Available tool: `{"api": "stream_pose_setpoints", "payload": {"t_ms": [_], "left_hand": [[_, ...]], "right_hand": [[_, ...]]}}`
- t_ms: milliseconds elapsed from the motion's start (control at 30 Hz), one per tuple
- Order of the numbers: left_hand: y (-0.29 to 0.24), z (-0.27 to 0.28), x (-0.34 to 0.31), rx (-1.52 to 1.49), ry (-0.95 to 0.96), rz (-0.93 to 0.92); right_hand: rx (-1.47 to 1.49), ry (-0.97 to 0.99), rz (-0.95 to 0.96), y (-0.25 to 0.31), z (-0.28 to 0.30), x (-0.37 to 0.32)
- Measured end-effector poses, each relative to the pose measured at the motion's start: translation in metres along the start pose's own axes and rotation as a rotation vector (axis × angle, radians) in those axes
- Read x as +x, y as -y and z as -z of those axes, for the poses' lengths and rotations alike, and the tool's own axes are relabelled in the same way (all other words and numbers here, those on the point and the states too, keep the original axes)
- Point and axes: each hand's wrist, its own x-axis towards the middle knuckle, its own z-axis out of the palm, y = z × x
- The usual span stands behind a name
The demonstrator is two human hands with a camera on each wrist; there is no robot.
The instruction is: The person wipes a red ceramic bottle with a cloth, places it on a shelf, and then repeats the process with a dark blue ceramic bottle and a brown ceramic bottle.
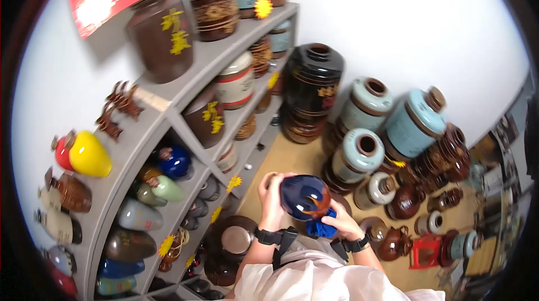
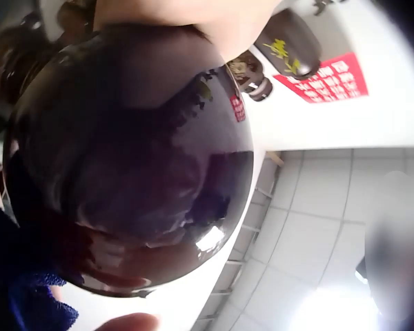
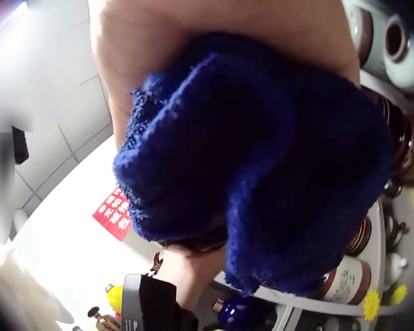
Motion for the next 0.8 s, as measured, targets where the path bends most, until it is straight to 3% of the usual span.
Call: {"api": "stream_pose_setpoints", "payload": {"t_ms": [33, 67, 133, 200, 233, 333, 433, 533, 600, 733, 767, 800], "left_hand": [[-0.01, 0.005, -0.001, 0.061, 0.028, -0.064], [-0.02, 0.01, -0.002, 0.123, 0.049, -0.132], [-0.04, 0.019, -0.008, 0.272, 0.037, -0.303], [-0.059, 0.031, -0.014, 0.425, -0.001, -0.434], [-0.07, 0.035, -0.02, 0.516, -0.017, -0.494], [-0.09, 0.047, -0.044, 0.732, -0.061, -0.578], [-0.094, 0.053, -0.062, 0.771, -0.127, -0.528], [-0.103, 0.049, -0.085, 1.364, -0.435, -0.737], [-0.103, 0.053, -0.1, 1.371, -0.476, -0.587], [-0.101, 0.049, -0.122, 1.222, -0.536, -0.381], [-0.095, 0.053, -0.124, 1.247, -0.544, -0.475], [-0.094, 0.051, -0.128, 1.195, -0.549, -0.424]], "right_hand": [[0.199, 0.036, -0.101, 0.007, -0.015, 0.005], [0.256, 0.046, -0.156, -0.023, -0.009, 0.016], [0.529, 0.142, -0.075, -0.032, -0.033, 0.037], [0.389, 0.004, -0.226, -0.058, -0.039, 0.052], [0.537, 0.245, -0.151, -0.071, -0.037, 0.06], [0.305, 0.393, -0.279, -0.083, -0.04, 0.079], [0.716, 0.485, -0.465, -0.092, -0.039, 0.096], [0.523, 0.45, -0.637, -0.106, -0.019, 0.118], [0.184, 0.568, -0.533, -0.112, -0.012, 0.129], [0.294, 0.776, -0.714, -0.095, -0.022, 0.151], [0.277, 0.826, -0.72, -0.102, -0.018, 0.155], [0.259, 0.877, -0.725, -0.109, -0.014, 0.158]]}}
